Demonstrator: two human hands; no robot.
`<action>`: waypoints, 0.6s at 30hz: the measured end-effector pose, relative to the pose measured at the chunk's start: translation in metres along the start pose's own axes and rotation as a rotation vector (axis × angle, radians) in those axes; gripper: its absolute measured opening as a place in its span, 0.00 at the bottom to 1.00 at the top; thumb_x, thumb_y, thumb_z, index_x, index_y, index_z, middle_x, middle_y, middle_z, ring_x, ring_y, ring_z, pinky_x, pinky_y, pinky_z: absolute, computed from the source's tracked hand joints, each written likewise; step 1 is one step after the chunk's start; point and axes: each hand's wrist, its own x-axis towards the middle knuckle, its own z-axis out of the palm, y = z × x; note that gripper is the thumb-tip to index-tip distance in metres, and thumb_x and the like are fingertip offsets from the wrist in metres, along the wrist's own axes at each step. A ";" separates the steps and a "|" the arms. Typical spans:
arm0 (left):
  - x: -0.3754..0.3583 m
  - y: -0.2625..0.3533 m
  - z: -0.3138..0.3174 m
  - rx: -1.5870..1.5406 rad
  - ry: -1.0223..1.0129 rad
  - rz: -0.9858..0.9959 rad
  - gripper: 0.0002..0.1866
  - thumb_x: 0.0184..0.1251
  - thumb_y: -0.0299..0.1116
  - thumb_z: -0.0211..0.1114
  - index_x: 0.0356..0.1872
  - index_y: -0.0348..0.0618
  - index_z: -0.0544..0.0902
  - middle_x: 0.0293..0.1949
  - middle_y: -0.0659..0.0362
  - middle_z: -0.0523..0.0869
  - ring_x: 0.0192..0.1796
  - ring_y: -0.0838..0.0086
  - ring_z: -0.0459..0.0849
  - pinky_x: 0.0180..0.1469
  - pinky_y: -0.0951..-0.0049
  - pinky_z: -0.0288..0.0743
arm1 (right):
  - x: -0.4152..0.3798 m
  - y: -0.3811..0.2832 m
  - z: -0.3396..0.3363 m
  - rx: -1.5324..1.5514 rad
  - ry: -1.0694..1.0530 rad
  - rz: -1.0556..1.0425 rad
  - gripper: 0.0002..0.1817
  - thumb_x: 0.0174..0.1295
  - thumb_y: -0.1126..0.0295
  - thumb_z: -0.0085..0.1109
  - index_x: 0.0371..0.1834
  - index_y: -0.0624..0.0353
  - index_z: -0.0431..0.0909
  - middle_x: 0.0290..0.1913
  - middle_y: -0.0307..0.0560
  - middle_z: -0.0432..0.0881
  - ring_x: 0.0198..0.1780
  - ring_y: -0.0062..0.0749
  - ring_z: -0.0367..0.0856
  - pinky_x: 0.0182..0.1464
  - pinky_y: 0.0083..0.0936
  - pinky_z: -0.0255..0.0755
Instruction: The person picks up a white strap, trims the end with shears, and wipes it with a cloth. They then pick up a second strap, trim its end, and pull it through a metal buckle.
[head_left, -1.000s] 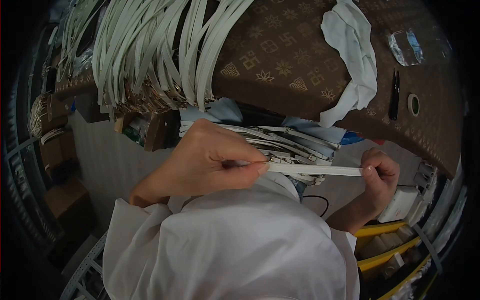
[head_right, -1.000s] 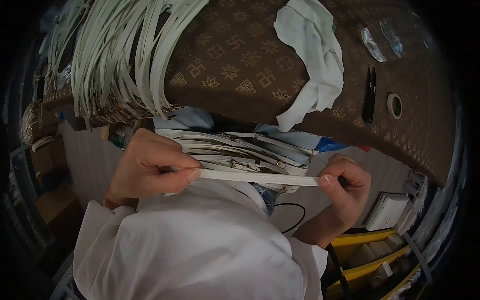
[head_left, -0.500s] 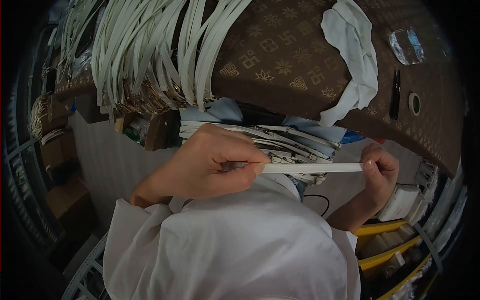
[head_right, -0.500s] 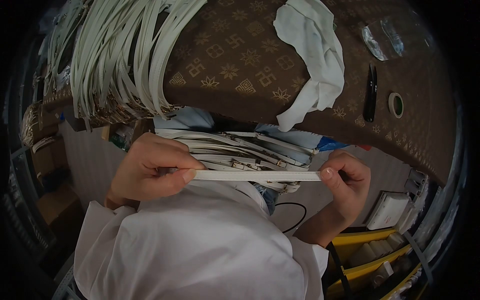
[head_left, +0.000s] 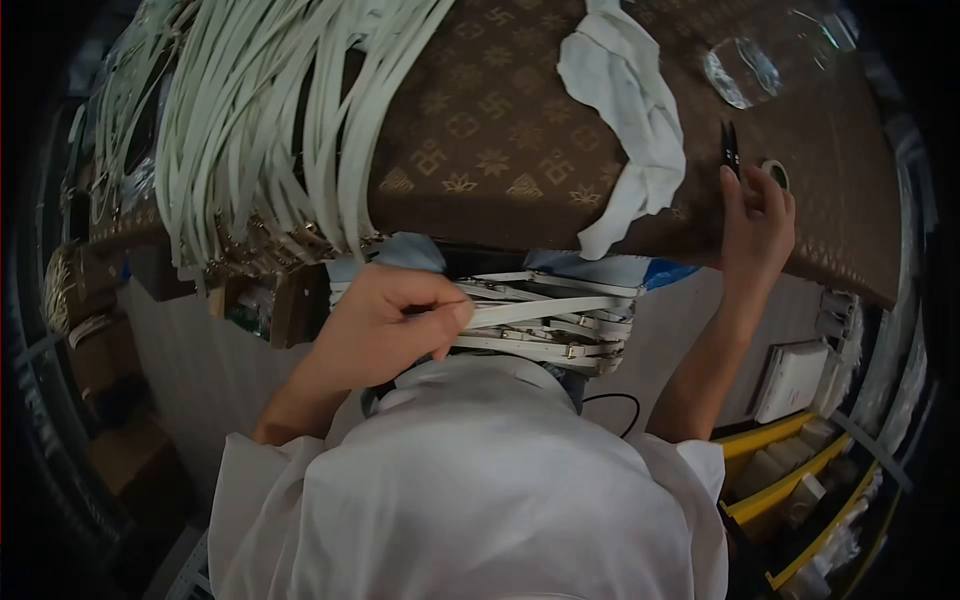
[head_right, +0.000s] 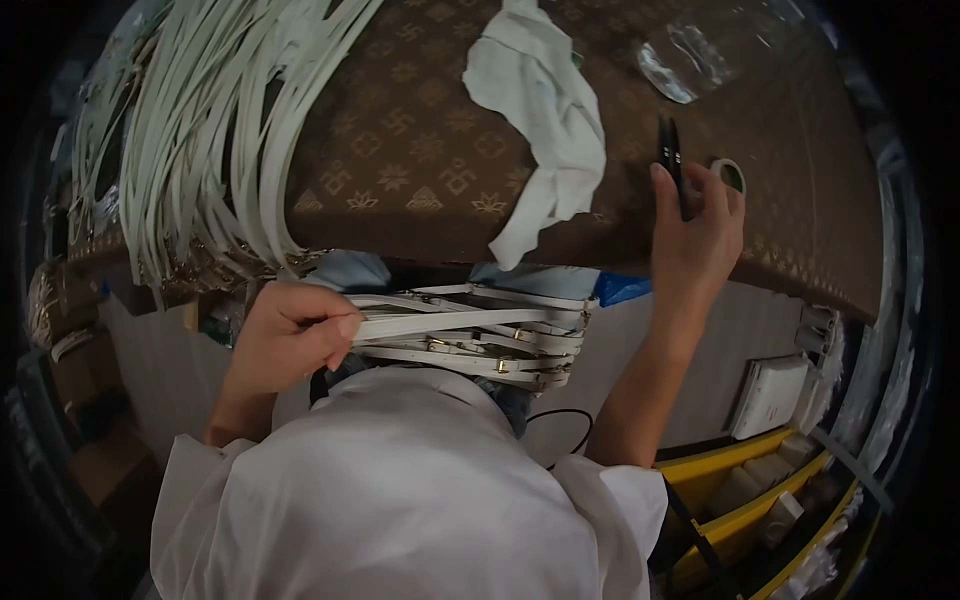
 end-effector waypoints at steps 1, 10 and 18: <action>-0.002 -0.002 0.001 0.000 0.029 -0.011 0.06 0.58 0.23 0.57 0.27 0.33 0.81 0.17 0.65 0.77 0.20 0.87 0.69 0.21 0.84 0.60 | 0.004 0.003 0.003 0.025 -0.016 -0.008 0.14 0.52 0.63 0.65 0.35 0.63 0.78 0.29 0.43 0.76 0.29 0.26 0.74 0.34 0.23 0.68; -0.010 0.001 -0.004 -0.177 -0.162 0.079 0.08 0.53 0.23 0.59 0.34 0.33 0.82 0.25 0.61 0.80 0.23 0.85 0.72 0.23 0.84 0.61 | 0.014 0.020 0.001 -0.110 -0.321 0.114 0.14 0.56 0.65 0.60 0.37 0.65 0.76 0.30 0.48 0.79 0.31 0.32 0.77 0.36 0.27 0.69; -0.007 -0.006 -0.004 -0.088 -0.206 0.193 0.07 0.49 0.21 0.61 0.31 0.33 0.82 0.24 0.59 0.80 0.26 0.78 0.76 0.28 0.78 0.66 | -0.053 -0.055 -0.032 0.477 -0.360 -0.207 0.14 0.59 0.64 0.57 0.43 0.61 0.77 0.25 0.45 0.72 0.26 0.28 0.71 0.26 0.21 0.64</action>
